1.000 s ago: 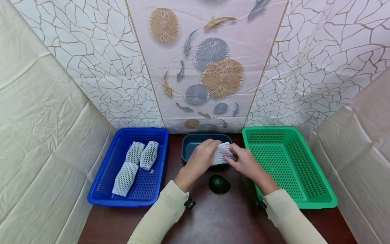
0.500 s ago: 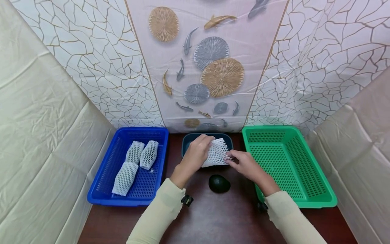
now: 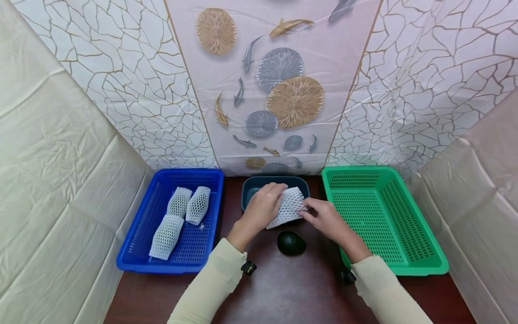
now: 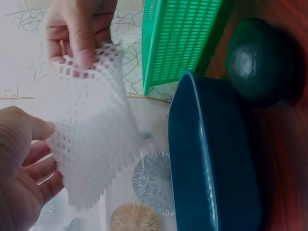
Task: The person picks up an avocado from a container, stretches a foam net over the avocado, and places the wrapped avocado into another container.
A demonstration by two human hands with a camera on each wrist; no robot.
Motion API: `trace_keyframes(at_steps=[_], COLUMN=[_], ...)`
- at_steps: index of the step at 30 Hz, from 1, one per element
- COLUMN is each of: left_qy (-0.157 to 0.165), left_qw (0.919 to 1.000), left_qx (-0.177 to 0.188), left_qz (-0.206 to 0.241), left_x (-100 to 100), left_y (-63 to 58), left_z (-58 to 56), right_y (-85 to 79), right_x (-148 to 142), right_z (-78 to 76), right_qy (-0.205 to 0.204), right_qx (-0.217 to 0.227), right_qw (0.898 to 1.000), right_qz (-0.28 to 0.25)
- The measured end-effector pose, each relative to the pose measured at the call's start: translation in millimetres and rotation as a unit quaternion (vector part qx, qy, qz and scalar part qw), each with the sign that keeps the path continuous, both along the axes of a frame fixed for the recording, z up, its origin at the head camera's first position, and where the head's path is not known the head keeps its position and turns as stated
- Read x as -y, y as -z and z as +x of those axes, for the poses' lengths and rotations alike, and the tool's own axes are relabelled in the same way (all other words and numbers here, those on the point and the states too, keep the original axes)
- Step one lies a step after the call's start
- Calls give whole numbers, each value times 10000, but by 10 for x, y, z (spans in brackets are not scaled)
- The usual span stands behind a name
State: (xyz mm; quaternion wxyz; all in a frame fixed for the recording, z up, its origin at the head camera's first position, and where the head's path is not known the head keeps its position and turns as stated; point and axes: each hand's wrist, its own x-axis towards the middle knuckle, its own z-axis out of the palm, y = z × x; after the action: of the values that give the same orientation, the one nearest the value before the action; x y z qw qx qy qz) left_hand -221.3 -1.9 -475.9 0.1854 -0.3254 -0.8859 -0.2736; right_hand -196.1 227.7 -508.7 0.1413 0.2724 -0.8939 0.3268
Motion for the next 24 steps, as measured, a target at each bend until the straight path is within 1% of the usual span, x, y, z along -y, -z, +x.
trace_keyframes(at_steps=[2, 8, 12, 15, 18, 21, 24], left_qy=[-8, -46, -39, -48, -16, 91, 196], left_qw=[9999, 9974, 9961, 9959, 9966, 9981, 9990], left_qx=[-102, -713, -870, -854, -754, -564, -401], left_qz=[9, 48, -143, -281, -317, -239, -87], left_x=[-13, -27, -26, -32, -43, -53, -59], left_y=[11, 27, 57, 95, 137, 171, 185], left_z=[17, 80, 133, 160, 174, 187, 193], right_y=[-27, -101, -142, -155, -160, -164, -177], right_x=[17, 54, 64, 68, 78, 88, 85], right_z=[10, 37, 54, 62, 69, 76, 80], right_qy=[18, 184, 333, 389, 395, 366, 238], right_qx=[-63, -246, -271, -267, -300, -319, -318], right_qw=[10000, 9993, 9987, 9983, 9979, 9976, 9980], right_qz=[-31, -192, -291, -330, -406, -499, -498])
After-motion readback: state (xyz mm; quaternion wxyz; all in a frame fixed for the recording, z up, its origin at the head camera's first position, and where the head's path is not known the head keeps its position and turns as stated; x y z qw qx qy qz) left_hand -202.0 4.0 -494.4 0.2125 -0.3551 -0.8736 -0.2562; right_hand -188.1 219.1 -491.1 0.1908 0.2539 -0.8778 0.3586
